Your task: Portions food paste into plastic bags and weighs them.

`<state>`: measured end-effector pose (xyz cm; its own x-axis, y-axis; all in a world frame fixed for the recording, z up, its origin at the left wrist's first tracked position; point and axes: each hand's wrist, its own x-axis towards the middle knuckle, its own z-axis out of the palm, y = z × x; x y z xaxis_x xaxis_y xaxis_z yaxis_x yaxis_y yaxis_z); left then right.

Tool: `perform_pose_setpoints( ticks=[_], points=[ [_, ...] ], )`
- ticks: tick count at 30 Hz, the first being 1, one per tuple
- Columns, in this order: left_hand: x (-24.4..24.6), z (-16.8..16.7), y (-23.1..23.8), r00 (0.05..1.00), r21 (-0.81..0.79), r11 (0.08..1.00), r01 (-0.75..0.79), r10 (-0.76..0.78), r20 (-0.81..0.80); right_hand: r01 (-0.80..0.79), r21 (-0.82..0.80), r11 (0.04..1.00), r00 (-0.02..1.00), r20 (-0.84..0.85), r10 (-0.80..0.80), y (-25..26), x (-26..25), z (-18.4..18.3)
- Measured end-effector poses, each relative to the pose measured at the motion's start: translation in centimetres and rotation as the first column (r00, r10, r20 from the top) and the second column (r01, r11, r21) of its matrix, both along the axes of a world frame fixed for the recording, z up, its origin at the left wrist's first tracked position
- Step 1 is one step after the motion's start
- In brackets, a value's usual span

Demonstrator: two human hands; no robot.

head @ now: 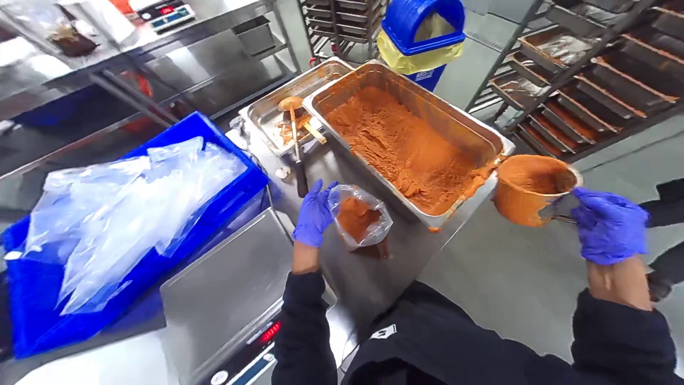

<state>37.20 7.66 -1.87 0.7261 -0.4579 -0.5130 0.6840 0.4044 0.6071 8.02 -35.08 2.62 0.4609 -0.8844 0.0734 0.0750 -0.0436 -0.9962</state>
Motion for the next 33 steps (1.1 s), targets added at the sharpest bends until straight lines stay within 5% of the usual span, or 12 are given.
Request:
perform_pose_setpoints(
  ticks=[6,11,15,18,21,26,33],
  points=[
    [0.3,-0.1,0.0,0.996,-0.065,0.997,-0.05,0.045,-0.078,-0.276,-0.201,0.94,0.951,0.082,0.297,0.5,5.0,6.1],
    [0.4,-0.9,0.3,0.996,-0.121,0.992,-0.041,0.031,-0.083,-0.492,-0.419,0.763,0.87,-0.244,0.428,7.5,12.5,11.2],
    [0.4,-0.8,0.6,0.997,-0.103,0.994,-0.045,0.037,-0.074,-0.79,-0.544,0.283,0.613,-0.712,0.343,17.4,15.6,15.6],
    [0.3,-0.6,0.7,0.998,-0.07,0.997,-0.032,0.029,-0.048,-0.727,-0.648,-0.225,0.533,-0.74,0.411,21.4,17.6,13.4],
    [0.5,-1.0,0.8,0.999,-0.088,0.996,-0.016,0.012,-0.038,-0.697,-0.503,-0.511,0.435,-0.863,0.257,24.3,18.2,12.2],
    [0.3,-0.9,1.1,1.0,-0.148,0.989,-0.002,-0.001,-0.024,-0.712,-0.308,-0.631,0.365,-0.93,0.043,27.6,17.6,12.4],
    [0.5,-0.7,1.2,0.994,-0.156,0.986,-0.061,0.046,-0.099,-0.517,-0.511,-0.687,0.575,-0.802,0.165,29.2,16.5,13.5]
  ],
)
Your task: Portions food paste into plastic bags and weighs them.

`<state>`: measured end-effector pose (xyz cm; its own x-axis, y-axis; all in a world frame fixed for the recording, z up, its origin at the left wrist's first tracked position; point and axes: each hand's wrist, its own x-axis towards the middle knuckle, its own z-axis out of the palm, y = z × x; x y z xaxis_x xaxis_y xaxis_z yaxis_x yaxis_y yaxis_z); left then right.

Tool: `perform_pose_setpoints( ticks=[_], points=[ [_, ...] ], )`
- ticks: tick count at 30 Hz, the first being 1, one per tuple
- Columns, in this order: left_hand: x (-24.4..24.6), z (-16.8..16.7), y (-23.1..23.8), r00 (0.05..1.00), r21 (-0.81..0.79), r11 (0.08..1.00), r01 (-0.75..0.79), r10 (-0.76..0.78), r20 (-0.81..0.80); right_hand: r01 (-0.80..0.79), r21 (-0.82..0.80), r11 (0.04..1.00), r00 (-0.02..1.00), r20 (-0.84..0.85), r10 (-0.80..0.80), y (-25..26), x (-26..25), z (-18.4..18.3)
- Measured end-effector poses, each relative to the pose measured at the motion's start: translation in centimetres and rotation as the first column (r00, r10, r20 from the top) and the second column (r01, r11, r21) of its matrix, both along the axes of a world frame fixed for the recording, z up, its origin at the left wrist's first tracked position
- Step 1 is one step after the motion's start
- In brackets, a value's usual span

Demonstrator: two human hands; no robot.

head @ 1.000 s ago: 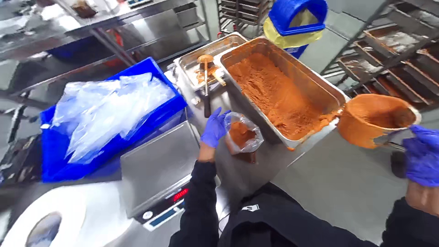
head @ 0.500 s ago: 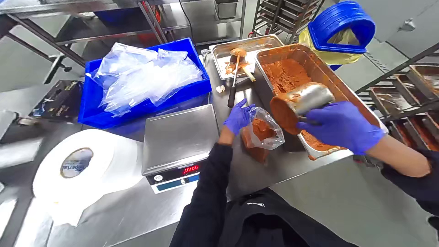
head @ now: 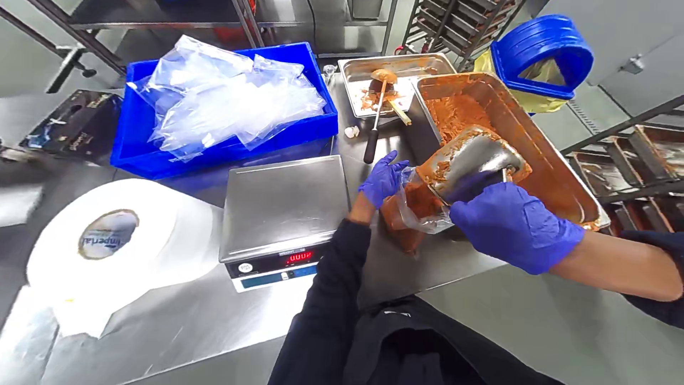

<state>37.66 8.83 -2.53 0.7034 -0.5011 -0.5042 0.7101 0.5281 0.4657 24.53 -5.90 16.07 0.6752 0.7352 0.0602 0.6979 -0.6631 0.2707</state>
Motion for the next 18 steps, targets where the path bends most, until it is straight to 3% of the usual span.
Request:
perform_pose_setpoints(
  ticks=[6,9,18],
  points=[
    [0.1,-0.7,0.0,0.998,-0.026,1.0,0.005,-0.003,0.058,0.078,-0.23,0.97,0.959,-0.249,-0.136,1.5,0.4,-0.1],
    [-0.1,-0.5,0.1,0.998,0.005,1.0,0.006,-0.007,0.069,0.094,-0.281,0.955,0.938,-0.297,-0.18,1.7,0.7,-0.5],
    [-0.5,-0.1,0.0,0.996,0.003,0.999,-0.035,0.035,0.076,0.027,-0.149,0.989,0.999,-0.031,-0.032,-0.4,-0.2,-0.2]
  ],
)
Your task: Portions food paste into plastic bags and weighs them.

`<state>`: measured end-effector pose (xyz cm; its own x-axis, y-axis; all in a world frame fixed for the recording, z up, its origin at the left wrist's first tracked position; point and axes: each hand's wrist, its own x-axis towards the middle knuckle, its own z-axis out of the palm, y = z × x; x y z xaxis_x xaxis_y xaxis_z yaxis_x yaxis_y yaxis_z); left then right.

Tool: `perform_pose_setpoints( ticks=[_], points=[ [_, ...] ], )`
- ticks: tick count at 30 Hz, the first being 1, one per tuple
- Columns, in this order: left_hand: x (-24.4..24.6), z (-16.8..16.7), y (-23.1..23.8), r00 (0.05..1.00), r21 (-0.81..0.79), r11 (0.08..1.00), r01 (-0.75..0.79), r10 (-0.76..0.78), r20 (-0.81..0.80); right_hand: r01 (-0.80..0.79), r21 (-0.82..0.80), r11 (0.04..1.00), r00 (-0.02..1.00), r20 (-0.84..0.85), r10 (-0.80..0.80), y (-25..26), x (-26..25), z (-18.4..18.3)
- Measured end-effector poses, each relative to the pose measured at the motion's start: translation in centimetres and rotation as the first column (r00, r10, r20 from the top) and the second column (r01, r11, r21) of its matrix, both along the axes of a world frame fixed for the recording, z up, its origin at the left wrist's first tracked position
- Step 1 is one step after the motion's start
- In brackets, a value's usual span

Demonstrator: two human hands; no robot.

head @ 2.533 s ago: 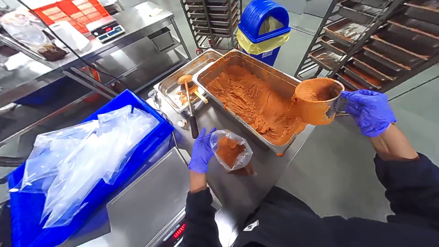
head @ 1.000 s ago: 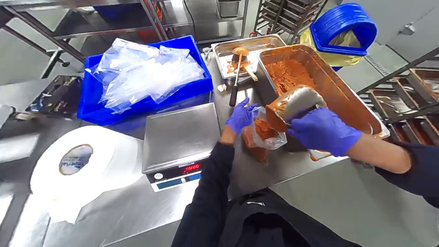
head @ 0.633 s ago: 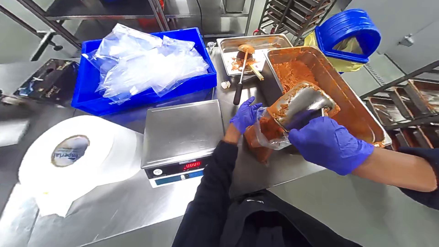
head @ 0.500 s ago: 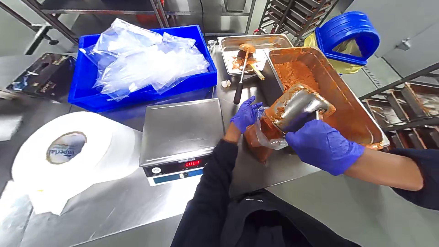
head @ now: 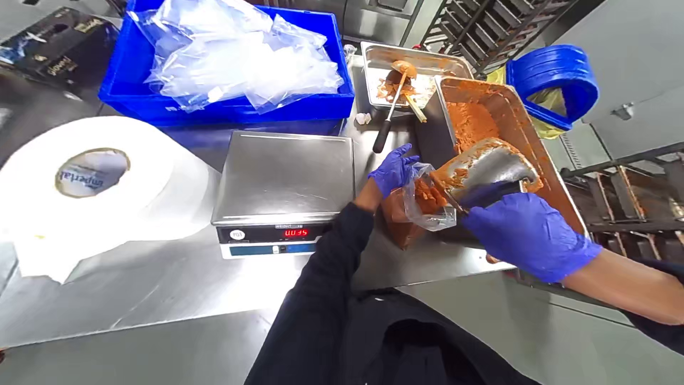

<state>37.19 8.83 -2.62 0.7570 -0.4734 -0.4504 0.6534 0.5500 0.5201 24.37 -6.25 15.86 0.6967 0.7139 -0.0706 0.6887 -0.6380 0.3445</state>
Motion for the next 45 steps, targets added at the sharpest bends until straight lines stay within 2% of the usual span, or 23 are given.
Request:
perform_pose_setpoints(
  ticks=[2,4,6,8,10,12,14,16,19,22,23,25,27,29,33,36,37,39,41,43,45],
  points=[
    [0.0,-0.3,0.0,1.0,-0.015,1.0,0.012,-0.012,0.02,0.026,0.062,0.998,1.0,-0.01,-0.026,-0.7,0.4,0.3],
    [0.0,-0.3,0.1,1.0,-0.011,1.0,0.011,-0.011,0.025,0.065,0.189,0.98,0.997,-0.041,-0.058,-1.7,1.1,0.5],
    [0.1,-0.4,0.1,1.0,-0.01,1.0,0.016,-0.016,0.025,0.185,0.298,0.936,0.979,-0.137,-0.15,-2.4,1.8,1.0],
    [0.1,-0.4,0.1,1.0,-0.01,1.0,0.016,-0.015,0.019,0.428,0.326,0.843,0.891,-0.311,-0.332,-2.7,2.3,2.8],
    [0.0,-0.2,-0.1,1.0,0.002,1.0,0.012,-0.012,0.02,0.632,0.339,0.696,0.763,-0.429,-0.484,-3.4,3.1,4.0],
    [0.1,-0.2,-0.3,1.0,0.015,1.0,0.01,-0.01,0.019,0.709,0.377,0.596,0.701,-0.467,-0.539,-4.5,3.7,4.1],
    [0.2,-0.2,-0.4,1.0,0.017,1.0,0.015,-0.015,0.013,0.717,0.397,0.574,0.695,-0.469,-0.545,-5.0,3.7,3.8],
    [0.2,-0.2,-0.3,1.0,0.027,1.0,0.011,-0.012,0.014,0.703,0.386,0.597,0.708,-0.459,-0.537,-4.9,3.4,3.7],
    [0.0,0.0,-0.3,1.0,0.035,0.999,0.001,-0.001,0.018,0.599,0.365,0.713,0.791,-0.407,-0.457,-4.5,2.8,3.0],
    [-0.1,-0.1,-0.4,0.999,0.018,1.0,-0.019,0.018,0.034,0.298,0.349,0.888,0.948,-0.213,-0.235,-3.6,2.1,0.4],
    [-0.1,-0.1,-0.4,0.998,0.033,0.999,-0.024,0.022,0.053,0.207,0.312,0.927,0.975,-0.148,-0.168,-2.9,1.8,-0.6],
    [-0.1,-0.4,-0.4,0.993,0.081,0.997,-0.021,0.011,0.116,0.178,0.133,0.975,0.975,-0.16,-0.156,-1.0,1.4,-1.4],
    [-0.2,-0.8,-0.6,0.991,0.079,0.997,-0.013,0.002,0.134,0.282,-0.174,0.943,0.906,-0.274,-0.322,1.2,1.6,-1.4],
    [-0.1,-1.1,-0.6,0.993,0.042,0.999,-0.014,0.009,0.121,0.291,-0.303,0.907,0.875,-0.299,-0.381,2.2,2.0,-1.6],
    [-0.3,-1.5,-0.6,0.995,0.021,0.999,-0.024,0.022,0.1,0.312,-0.335,0.889,0.862,-0.293,-0.413,2.8,2.4,-1.0],
    [-0.2,-1.2,0.1,0.982,0.058,0.998,0.003,-0.014,0.19,0.247,-0.271,0.93,0.932,-0.196,-0.305,2.8,2.1,-0.8],
    [-0.5,-1.4,0.1,0.974,0.083,0.997,0.003,-0.021,0.225,0.259,-0.28,0.924,0.929,-0.191,-0.318,2.9,1.9,-0.6],
    [-0.5,-1.2,-0.1,0.979,0.071,0.997,-0.006,-0.009,0.203,0.281,-0.302,0.911,0.921,-0.182,-0.345,3.3,1.7,0.0],
    [-0.4,-1.2,-0.2,0.985,0.063,0.998,-0.02,0.009,0.175,0.238,-0.235,0.942,0.948,-0.156,-0.278,2.9,1.7,0.2],
    [-0.5,-1.7,-0.2,0.981,0.071,0.997,-0.011,-0.003,0.193,0.29,-0.289,0.912,0.918,-0.184,-0.35,3.5,1.8,0.6],
    [-0.3,-1.6,-0.3,0.981,0.063,0.998,0.004,-0.016,0.195,0.293,-0.305,0.906,0.915,-0.185,-0.358,3.7,1.8,0.7]
  ],
)
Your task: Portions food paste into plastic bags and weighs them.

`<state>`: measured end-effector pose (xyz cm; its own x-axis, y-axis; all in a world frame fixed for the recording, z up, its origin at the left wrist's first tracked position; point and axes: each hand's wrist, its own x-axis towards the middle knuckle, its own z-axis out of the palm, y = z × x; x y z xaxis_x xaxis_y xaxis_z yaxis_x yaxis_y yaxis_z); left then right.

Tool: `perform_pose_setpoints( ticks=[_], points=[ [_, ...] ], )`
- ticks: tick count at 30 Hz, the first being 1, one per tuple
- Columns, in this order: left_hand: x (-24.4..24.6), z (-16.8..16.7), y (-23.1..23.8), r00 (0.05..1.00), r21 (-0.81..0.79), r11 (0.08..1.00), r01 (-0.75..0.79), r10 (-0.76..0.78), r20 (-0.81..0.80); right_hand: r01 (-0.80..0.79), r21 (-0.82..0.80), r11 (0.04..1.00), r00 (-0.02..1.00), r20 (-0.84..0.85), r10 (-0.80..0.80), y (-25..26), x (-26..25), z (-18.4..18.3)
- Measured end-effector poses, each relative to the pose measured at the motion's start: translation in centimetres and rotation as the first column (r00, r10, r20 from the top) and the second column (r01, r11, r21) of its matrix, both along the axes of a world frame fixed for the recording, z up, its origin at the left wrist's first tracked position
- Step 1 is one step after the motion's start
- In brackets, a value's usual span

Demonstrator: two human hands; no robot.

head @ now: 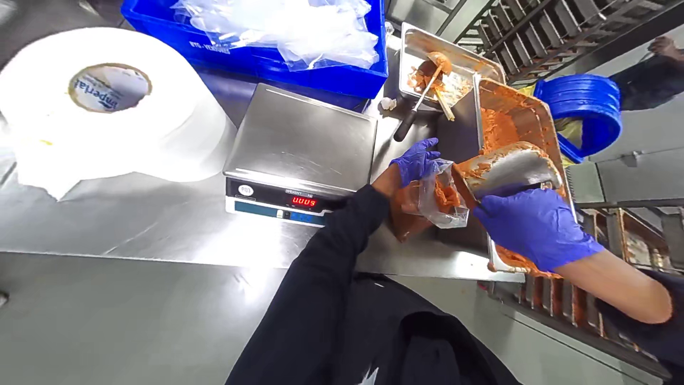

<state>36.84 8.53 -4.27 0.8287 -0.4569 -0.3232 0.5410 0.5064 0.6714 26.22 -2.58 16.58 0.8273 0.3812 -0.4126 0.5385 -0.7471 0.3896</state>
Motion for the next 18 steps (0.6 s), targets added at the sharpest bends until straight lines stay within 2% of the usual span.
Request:
perform_pose_setpoints(
  ticks=[4,8,11,15,18],
  points=[
    [0.5,-0.5,-0.3,0.996,-0.084,0.996,-0.007,-0.001,-0.089,-0.032,0.168,0.985,0.998,0.051,0.024,-1.4,0.1,-0.1],
    [0.6,-0.6,-0.3,0.999,-0.058,0.998,-0.005,0.002,-0.051,0.008,0.186,0.982,0.999,0.047,-0.017,-1.8,-0.3,0.1],
    [0.3,-0.1,-0.2,0.998,-0.032,0.999,-0.006,0.004,-0.058,-0.072,0.297,0.952,0.993,0.111,0.041,-3.1,-0.4,-0.1],
    [0.4,-0.6,-0.3,1.0,-0.018,1.0,0.0,0.0,-0.031,0.03,0.404,0.914,0.994,0.087,-0.071,-4.3,0.2,-0.1],
    [0.3,0.1,-0.1,0.996,-0.049,0.999,-0.018,0.013,-0.09,0.135,0.479,0.867,0.982,0.05,-0.18,-5.2,0.5,0.2]
  ],
)
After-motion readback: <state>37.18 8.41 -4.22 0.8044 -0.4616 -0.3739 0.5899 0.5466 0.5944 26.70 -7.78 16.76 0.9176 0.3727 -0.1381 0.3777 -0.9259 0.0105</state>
